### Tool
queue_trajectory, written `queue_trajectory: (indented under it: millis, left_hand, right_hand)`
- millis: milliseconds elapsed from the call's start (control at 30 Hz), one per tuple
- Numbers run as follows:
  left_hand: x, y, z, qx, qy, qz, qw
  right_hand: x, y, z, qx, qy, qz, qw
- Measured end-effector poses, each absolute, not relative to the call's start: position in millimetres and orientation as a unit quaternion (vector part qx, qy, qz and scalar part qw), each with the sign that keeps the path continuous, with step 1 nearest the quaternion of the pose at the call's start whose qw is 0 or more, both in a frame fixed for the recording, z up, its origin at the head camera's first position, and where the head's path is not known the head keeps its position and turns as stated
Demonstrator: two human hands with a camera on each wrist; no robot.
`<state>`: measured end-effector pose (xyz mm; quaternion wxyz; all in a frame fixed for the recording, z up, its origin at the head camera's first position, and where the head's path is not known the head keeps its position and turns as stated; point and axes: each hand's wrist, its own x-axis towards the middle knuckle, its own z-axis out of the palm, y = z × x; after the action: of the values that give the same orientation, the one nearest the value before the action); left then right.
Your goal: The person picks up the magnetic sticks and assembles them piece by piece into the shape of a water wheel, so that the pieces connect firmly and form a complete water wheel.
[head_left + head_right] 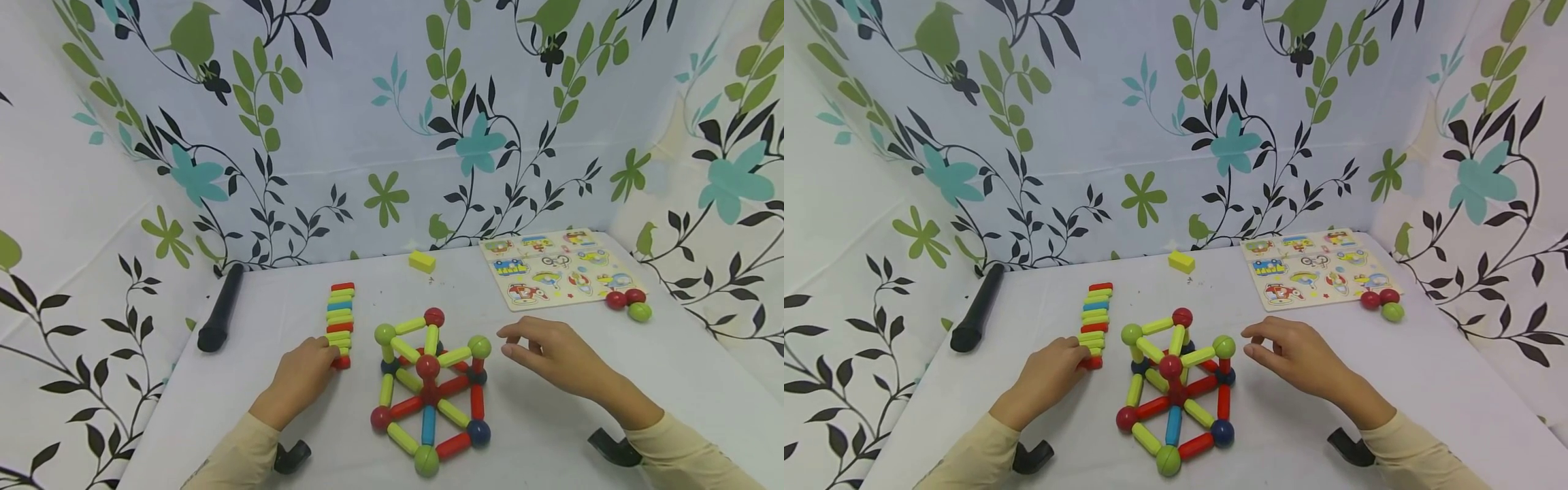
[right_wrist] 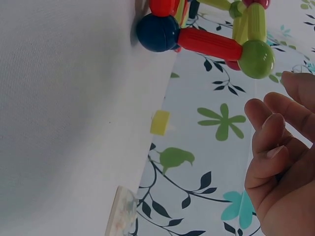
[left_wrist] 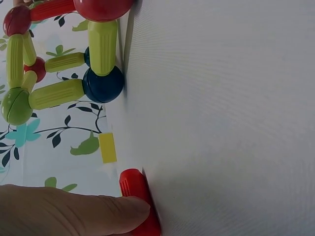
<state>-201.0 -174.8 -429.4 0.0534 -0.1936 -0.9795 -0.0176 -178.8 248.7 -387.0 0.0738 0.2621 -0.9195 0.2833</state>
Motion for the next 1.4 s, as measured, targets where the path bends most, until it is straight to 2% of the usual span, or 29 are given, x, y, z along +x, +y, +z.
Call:
queue_trajectory:
  millis: [967,1400]
  left_hand:
    - [-201.9,-176.7,-431.2,-0.219,-0.972,0.002,0.086]
    - [-201.7,-177.3,-433.4,-0.246,-0.966,0.022,0.079]
  right_hand:
    - [-178.8,247.6,-389.7,0.277,-0.915,0.285,0.074]
    - [-178.1,247.1,-392.0,0.278,-0.914,0.289,0.066]
